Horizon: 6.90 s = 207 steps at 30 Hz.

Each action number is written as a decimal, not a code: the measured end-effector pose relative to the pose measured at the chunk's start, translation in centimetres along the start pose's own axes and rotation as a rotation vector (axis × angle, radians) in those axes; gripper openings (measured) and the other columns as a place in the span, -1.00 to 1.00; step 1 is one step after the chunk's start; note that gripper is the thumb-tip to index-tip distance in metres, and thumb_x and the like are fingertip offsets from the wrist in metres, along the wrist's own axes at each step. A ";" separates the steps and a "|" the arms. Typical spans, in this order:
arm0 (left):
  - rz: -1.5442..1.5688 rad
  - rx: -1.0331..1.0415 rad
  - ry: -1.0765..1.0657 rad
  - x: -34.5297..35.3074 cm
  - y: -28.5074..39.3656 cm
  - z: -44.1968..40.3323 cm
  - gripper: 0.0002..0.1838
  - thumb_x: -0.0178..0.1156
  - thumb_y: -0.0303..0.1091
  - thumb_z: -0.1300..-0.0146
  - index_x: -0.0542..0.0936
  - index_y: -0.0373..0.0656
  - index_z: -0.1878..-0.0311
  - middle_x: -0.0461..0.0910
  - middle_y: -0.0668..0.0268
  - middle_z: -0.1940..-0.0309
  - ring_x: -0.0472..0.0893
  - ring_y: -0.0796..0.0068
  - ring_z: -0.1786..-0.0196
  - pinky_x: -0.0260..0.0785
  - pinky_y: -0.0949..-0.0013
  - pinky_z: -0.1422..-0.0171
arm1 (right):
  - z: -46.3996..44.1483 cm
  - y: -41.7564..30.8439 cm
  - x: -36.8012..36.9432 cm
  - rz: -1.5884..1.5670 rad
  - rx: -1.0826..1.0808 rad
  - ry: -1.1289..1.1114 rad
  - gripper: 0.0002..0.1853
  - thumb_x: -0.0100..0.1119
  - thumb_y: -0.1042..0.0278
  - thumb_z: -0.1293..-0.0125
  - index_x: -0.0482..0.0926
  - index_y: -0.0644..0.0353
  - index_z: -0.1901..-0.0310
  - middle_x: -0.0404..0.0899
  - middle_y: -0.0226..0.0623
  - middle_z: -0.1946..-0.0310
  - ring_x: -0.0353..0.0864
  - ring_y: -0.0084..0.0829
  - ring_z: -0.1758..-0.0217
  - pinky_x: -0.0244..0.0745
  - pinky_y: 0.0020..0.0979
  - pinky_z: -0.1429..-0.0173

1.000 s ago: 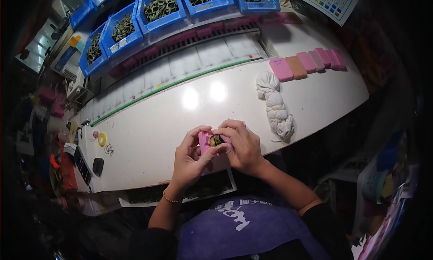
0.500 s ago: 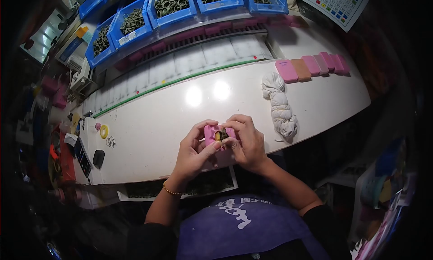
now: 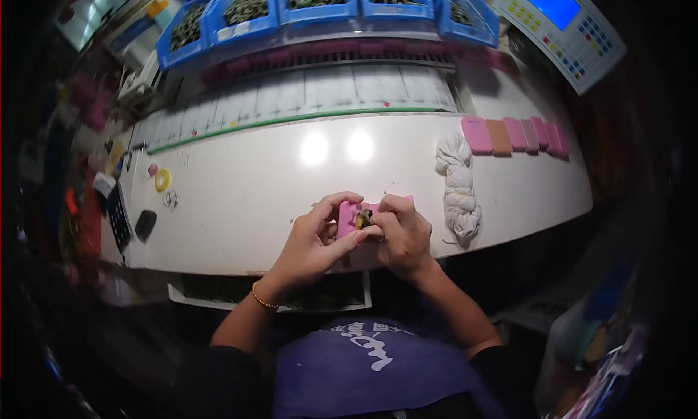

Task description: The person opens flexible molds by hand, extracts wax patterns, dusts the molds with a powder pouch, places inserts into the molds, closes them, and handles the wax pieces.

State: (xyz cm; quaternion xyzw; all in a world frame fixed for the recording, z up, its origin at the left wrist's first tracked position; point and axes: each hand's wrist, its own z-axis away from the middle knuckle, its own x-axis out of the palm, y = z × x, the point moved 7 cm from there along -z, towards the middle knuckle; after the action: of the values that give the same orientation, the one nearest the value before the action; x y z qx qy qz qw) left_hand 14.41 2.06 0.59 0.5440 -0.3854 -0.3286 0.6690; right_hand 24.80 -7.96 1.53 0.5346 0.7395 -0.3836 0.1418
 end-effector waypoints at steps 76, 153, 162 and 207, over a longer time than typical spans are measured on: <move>0.211 0.379 0.111 3.8 6.8 1.3 -0.57 0.32 -0.52 -0.33 0.52 -0.33 -0.25 0.67 0.08 -0.08 0.66 0.40 -0.09 0.52 0.29 -0.25 | -4.8 -3.1 -8.1 -0.363 -0.070 0.135 -0.64 0.15 0.04 -0.48 0.61 0.22 0.02 0.42 0.01 -0.20 0.43 -0.22 -0.05 0.39 -0.19 -0.12; -0.183 0.497 0.291 2.8 7.6 2.7 -0.56 0.41 -0.62 -0.19 0.57 -0.33 -0.16 0.70 0.14 0.05 0.71 0.51 0.13 0.58 0.47 0.00 | -1.3 -1.0 -3.8 -0.994 0.480 0.120 -0.76 0.15 0.24 -0.53 0.60 0.29 0.15 0.57 -0.24 0.10 0.50 -0.46 -0.02 0.38 -0.43 -0.16; -0.122 0.509 0.290 3.1 8.1 3.0 -0.61 0.38 -0.60 -0.24 0.61 -0.34 -0.14 0.70 0.18 0.07 0.70 0.55 0.16 0.53 0.50 -0.02 | -1.4 -1.3 -3.5 -1.098 0.514 0.097 -0.74 0.08 0.23 -0.57 0.59 0.29 0.10 0.56 -0.30 0.10 0.50 -0.57 -0.02 0.39 -0.49 -0.18; 0.448 0.261 0.065 3.0 5.4 1.5 -0.77 0.21 -0.40 -0.47 0.62 -0.30 -0.09 0.70 0.26 0.13 0.57 0.60 0.17 0.42 0.46 0.04 | -2.1 -1.9 -5.6 -0.523 0.269 0.236 -0.84 0.27 0.32 -0.42 0.64 0.24 0.16 0.67 -0.23 0.26 0.60 -0.26 0.14 0.49 -0.30 0.00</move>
State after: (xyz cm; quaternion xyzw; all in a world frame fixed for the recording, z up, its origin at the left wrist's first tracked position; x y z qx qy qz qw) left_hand 14.63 -0.15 6.56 0.5369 -0.5137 -0.1020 0.6614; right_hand 25.70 -10.56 7.18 0.3810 0.8060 -0.4367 -0.1206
